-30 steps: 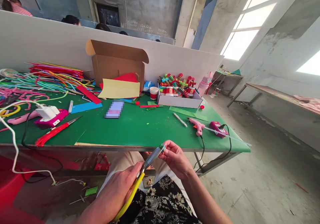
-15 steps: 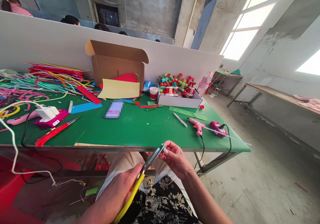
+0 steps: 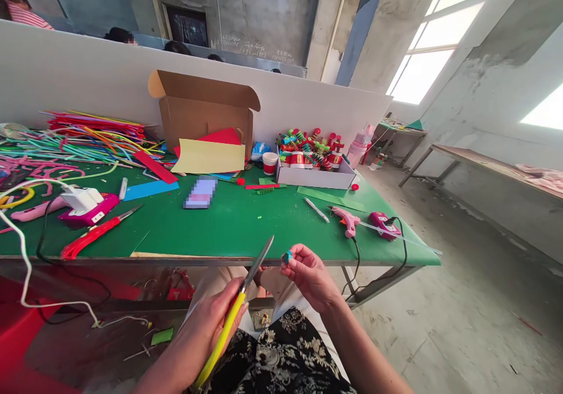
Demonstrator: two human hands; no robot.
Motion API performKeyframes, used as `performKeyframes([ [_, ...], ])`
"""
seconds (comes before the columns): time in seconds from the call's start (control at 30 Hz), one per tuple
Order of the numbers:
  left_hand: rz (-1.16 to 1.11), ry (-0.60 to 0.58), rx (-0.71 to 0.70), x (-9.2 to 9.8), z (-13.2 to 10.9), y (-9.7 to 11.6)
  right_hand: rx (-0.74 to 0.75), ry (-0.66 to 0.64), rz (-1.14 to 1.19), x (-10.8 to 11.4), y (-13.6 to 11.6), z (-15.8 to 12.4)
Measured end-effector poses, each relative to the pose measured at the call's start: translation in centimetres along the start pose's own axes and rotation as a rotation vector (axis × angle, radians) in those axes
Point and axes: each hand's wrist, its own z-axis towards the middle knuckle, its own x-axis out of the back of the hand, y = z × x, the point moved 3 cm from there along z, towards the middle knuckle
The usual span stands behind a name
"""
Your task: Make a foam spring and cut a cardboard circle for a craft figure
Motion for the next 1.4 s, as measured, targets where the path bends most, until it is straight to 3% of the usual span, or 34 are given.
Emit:
performKeyframes([
  [0.13, 0.07, -0.025, 0.013, 0.4, 0.0, -0.6, 0.012, -0.007, -0.048, 0.2, -0.1, -0.1],
  [0.47, 0.033, -0.26, 0.023, 2.0, -0.4, 2.4, 0.059, 0.009, -0.112, 0.3, -0.6, -0.3],
  [0.97, 0.077, -0.298, 0.029, 1.8, -0.1, 3.5, 0.093, 0.004, -0.146, 0.5, -0.6, -0.2],
  [1.4, -0.021, -0.298, 0.031, 1.6, -0.1, 3.8, 0.098, 0.0, -0.176, 0.1, -0.7, -0.6],
])
